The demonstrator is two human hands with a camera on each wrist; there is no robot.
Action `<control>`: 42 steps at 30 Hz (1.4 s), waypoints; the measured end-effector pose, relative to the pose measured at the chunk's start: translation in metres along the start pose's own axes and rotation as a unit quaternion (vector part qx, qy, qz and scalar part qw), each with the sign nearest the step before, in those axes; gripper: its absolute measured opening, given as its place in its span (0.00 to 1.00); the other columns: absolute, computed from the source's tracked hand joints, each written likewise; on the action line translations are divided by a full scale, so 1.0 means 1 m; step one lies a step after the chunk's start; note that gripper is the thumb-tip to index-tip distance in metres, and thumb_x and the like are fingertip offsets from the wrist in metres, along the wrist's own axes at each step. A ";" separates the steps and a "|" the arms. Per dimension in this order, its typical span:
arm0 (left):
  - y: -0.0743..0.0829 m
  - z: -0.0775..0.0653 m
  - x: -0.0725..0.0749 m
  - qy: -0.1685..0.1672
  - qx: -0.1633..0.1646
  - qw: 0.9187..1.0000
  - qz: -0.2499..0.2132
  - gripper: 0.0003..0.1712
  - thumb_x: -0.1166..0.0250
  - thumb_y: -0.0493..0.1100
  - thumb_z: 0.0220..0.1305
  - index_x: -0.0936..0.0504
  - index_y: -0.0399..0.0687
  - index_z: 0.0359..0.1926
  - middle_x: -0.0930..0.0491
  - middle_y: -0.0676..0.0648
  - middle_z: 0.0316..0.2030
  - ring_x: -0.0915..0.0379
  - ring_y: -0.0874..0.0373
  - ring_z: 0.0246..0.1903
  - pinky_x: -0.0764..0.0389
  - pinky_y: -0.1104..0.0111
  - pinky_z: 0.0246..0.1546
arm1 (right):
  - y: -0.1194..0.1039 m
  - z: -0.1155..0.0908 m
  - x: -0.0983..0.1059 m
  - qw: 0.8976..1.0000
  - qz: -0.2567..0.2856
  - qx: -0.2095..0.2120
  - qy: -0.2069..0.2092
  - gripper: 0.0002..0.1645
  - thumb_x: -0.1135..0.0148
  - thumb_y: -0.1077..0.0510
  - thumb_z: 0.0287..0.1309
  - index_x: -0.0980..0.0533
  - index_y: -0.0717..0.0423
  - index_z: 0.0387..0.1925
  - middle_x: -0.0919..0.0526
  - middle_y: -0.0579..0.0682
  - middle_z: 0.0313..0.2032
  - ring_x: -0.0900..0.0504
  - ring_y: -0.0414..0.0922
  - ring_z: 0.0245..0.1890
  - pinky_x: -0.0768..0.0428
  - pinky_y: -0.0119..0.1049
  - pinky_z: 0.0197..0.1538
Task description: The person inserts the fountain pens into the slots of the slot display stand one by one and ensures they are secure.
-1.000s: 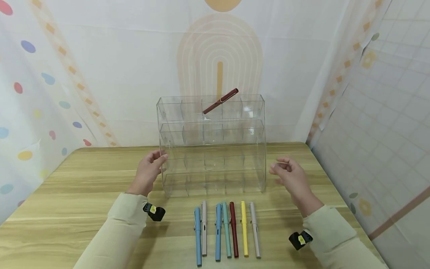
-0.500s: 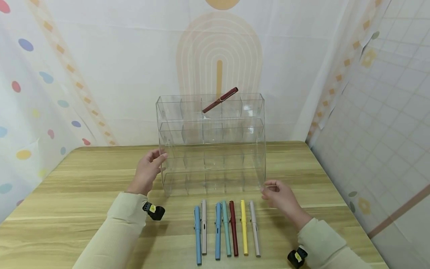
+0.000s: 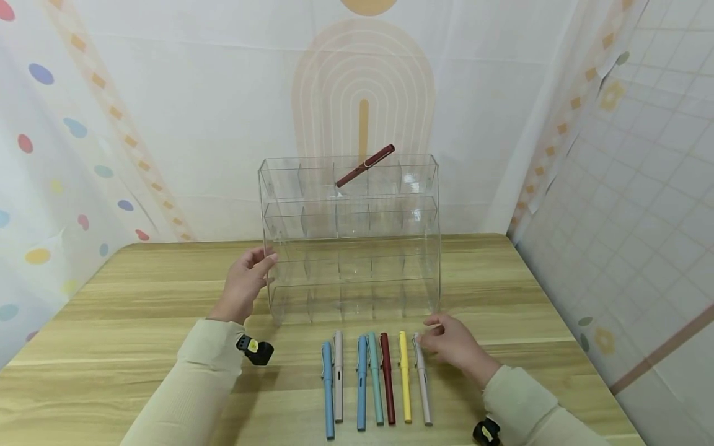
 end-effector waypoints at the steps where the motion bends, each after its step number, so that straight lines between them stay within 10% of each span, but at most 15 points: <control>1: 0.000 0.000 0.000 -0.001 0.000 1.000 0.001 0.25 0.45 0.45 0.72 0.35 0.39 0.64 0.34 0.41 0.60 0.36 0.49 0.60 0.32 0.57 0.58 | -0.001 0.000 -0.001 1.000 -0.005 0.000 -0.003 0.29 0.39 0.61 0.58 0.33 0.71 0.58 0.22 0.60 0.43 0.20 0.46 0.35 0.20 0.41 0.33; 28: 0.000 0.000 0.000 0.002 0.000 1.000 0.012 0.26 0.45 0.45 0.71 0.34 0.38 0.65 0.33 0.41 0.60 0.35 0.49 0.59 0.32 0.59 0.55 | -0.015 0.006 -0.019 0.989 -0.149 0.017 -0.004 0.15 0.33 0.67 0.49 0.24 0.66 0.40 0.23 0.50 0.23 0.28 0.42 0.17 0.26 0.34 0.21; 42: -0.002 0.002 0.001 0.000 0.001 1.000 0.012 0.27 0.45 0.45 0.72 0.36 0.38 0.66 0.34 0.40 0.61 0.36 0.48 0.61 0.33 0.57 0.58 | -0.014 0.005 -0.008 0.997 -0.081 0.012 -0.016 0.17 0.36 0.67 0.49 0.27 0.67 0.42 0.22 0.54 0.28 0.22 0.45 0.23 0.21 0.38 0.26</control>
Point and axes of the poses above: each hand's wrist, its own z-axis towards the middle knuckle, its own x-axis out of the back of the hand, y = z × x, the point moved 2 cm from there along z, towards the middle knuckle
